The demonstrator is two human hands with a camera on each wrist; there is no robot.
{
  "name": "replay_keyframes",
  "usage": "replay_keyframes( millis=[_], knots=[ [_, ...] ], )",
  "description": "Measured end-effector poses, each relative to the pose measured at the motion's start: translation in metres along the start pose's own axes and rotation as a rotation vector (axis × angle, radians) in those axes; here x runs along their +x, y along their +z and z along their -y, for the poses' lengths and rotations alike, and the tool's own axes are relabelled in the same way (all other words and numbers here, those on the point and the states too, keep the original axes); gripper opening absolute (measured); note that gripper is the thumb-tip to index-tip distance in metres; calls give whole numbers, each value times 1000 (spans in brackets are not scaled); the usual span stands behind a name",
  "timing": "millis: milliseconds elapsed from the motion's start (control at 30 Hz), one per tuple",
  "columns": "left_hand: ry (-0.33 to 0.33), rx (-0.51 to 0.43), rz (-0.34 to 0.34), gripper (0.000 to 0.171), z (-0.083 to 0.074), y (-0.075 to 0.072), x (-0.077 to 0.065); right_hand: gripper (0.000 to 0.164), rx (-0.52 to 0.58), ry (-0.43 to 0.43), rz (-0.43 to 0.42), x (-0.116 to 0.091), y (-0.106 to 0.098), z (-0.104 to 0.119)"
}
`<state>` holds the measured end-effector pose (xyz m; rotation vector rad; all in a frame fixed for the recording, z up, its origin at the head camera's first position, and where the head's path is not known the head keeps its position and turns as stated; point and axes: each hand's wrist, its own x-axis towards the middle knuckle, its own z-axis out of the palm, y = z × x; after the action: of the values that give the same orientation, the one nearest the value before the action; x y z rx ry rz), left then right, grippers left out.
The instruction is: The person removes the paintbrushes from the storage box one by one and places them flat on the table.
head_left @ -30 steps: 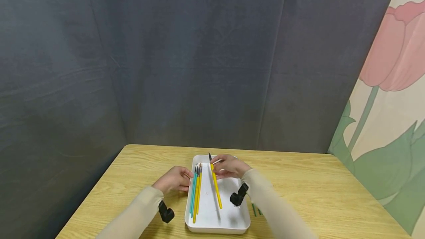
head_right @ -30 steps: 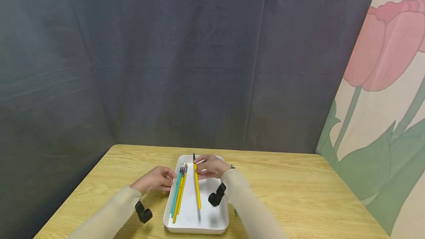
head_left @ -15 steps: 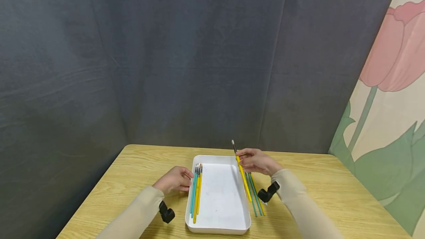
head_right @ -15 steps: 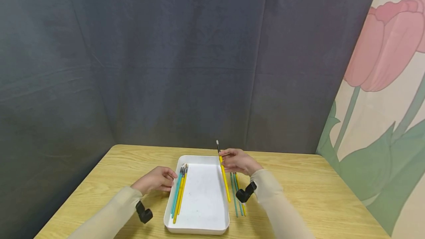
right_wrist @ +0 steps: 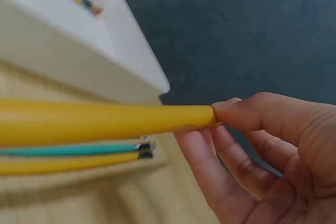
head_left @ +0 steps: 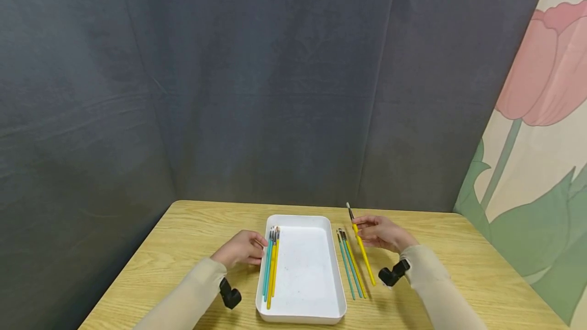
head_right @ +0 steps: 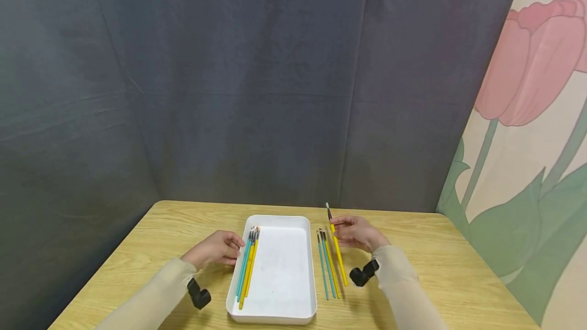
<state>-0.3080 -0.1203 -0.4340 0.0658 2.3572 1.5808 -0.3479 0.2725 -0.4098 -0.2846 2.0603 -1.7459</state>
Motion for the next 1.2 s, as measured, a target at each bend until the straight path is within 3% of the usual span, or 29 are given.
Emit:
replay_keyframes(
  millis=[333,567,1200],
  knots=[
    [1,-17,1,23,-2,0,0,44,-15,12,-5,8,-1,-31],
    [0,-11,-5,23,-2,-1,1,41,-92,97,-94,13,5,-42],
    [-17,5,-12,23,-4,1,-2,36,-137,135,-200,16,16,-44]
  ],
)
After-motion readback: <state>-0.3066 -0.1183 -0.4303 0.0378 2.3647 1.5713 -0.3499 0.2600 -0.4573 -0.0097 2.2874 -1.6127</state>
